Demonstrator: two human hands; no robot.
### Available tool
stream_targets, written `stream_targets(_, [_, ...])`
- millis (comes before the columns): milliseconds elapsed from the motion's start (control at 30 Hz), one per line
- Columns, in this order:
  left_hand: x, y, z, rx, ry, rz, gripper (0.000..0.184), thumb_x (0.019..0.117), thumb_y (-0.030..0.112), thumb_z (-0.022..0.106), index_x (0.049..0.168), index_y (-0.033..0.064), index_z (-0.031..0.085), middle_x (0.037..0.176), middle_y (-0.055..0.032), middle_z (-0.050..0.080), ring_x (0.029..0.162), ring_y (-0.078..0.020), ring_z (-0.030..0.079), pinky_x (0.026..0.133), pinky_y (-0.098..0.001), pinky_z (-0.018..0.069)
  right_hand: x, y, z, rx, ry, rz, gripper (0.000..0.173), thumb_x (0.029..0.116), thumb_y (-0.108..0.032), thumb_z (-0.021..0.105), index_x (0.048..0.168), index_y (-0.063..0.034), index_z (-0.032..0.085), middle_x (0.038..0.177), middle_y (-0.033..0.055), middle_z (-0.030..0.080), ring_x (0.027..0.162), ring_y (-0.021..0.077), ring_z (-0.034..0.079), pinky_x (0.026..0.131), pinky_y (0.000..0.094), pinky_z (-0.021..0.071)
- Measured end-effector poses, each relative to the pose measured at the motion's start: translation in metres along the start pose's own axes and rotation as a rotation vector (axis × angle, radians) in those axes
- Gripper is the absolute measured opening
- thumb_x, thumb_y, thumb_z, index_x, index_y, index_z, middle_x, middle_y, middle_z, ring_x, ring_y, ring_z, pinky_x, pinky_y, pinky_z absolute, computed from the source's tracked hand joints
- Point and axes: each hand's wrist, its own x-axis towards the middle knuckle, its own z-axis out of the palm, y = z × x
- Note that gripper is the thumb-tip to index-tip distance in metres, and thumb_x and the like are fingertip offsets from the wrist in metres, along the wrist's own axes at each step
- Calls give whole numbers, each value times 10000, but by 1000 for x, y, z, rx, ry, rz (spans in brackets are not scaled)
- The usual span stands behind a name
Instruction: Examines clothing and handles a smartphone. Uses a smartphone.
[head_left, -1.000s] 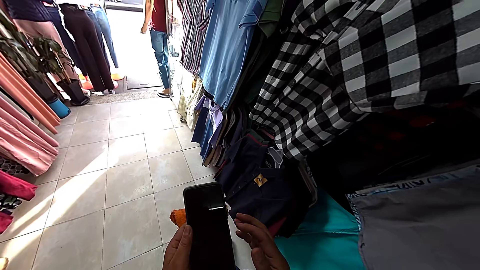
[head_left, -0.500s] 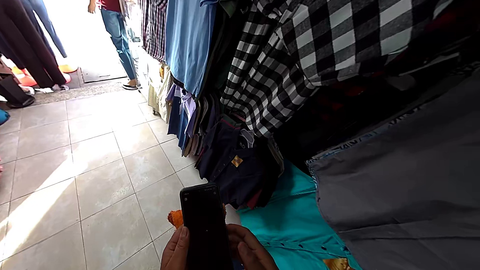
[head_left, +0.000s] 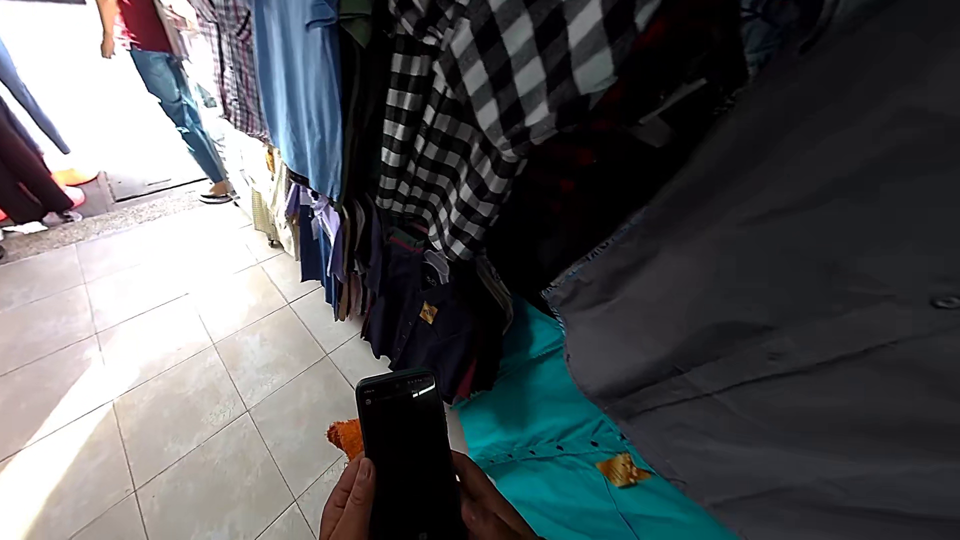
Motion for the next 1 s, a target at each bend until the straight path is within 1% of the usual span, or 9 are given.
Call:
stream_targets(133, [-16,-20,20,55,-84,-62,445,1086,88,208,1099,113,652,971,49,781,934,-48,734,886,-276,603,-36,-4,-9,58,60,-43,670,1016,-320,574,1514,-157,155,1359,-5,611,1190,237,669,805,478,635])
stream_targets(200, [-25,-28,30,77,-117,-82,433,1084,83,211,1122,108,642,993,53,780,960,-48,731,908,-281,597,-54,-7,-13,60,92,-60,697,1009,-265,556,1530,-139,110,1378,-2,603,1205,240,663,815,481,634])
stream_targets(400, [-54,-55,54,180,-225,-91,417,1091,92,221,1163,109,631,1039,93,767,996,-22,712,941,-273,580,-109,-4,-25,101,161,-175,625,992,-199,560,1501,-159,200,1340,-2,644,1176,231,681,827,475,629])
stream_targets(533, [-76,-76,67,254,-319,-155,402,1084,89,212,1171,93,605,1025,99,761,1002,-18,708,949,-278,576,-150,-4,-28,88,278,-265,650,971,-153,566,1502,-125,192,1327,-5,651,1161,221,689,817,464,636])
stream_targets(633, [-89,-94,77,291,-392,-205,407,1088,84,227,1158,108,627,1019,110,766,997,-10,710,947,-272,577,-182,1,-30,97,364,-322,639,960,-110,531,1504,-119,197,1343,-9,636,1169,212,682,804,456,637])
stream_targets(733, [-104,-111,86,311,-451,-286,426,1078,69,223,1133,110,644,1006,101,773,984,-14,716,938,-269,582,-215,8,-30,131,419,-369,654,962,-144,557,1508,-130,198,1346,-3,633,1165,210,682,800,443,636])
stream_targets(833, [-112,-123,100,339,-521,-344,422,1083,71,222,1125,117,639,1003,114,771,982,-3,714,941,-260,579,-237,9,-30,145,494,-412,672,924,-70,511,1502,-114,172,1327,-3,633,1140,208,691,792,443,638])
stream_targets(900, [-116,-132,105,355,-562,-386,426,1089,77,233,1121,128,655,1005,111,774,986,-1,714,939,-255,579,-251,16,-30,163,543,-449,698,912,-55,527,1508,-109,168,1341,1,630,1151,211,688,801,446,637])
stream_targets(1000, [-122,-148,113,395,-630,-477,425,1082,64,217,1134,106,637,1011,105,773,991,-8,716,942,-254,580,-271,29,-29,170,627,-512,748,882,-31,551,1518,-104,163,1362,7,615,1172,216,676,806,449,637])
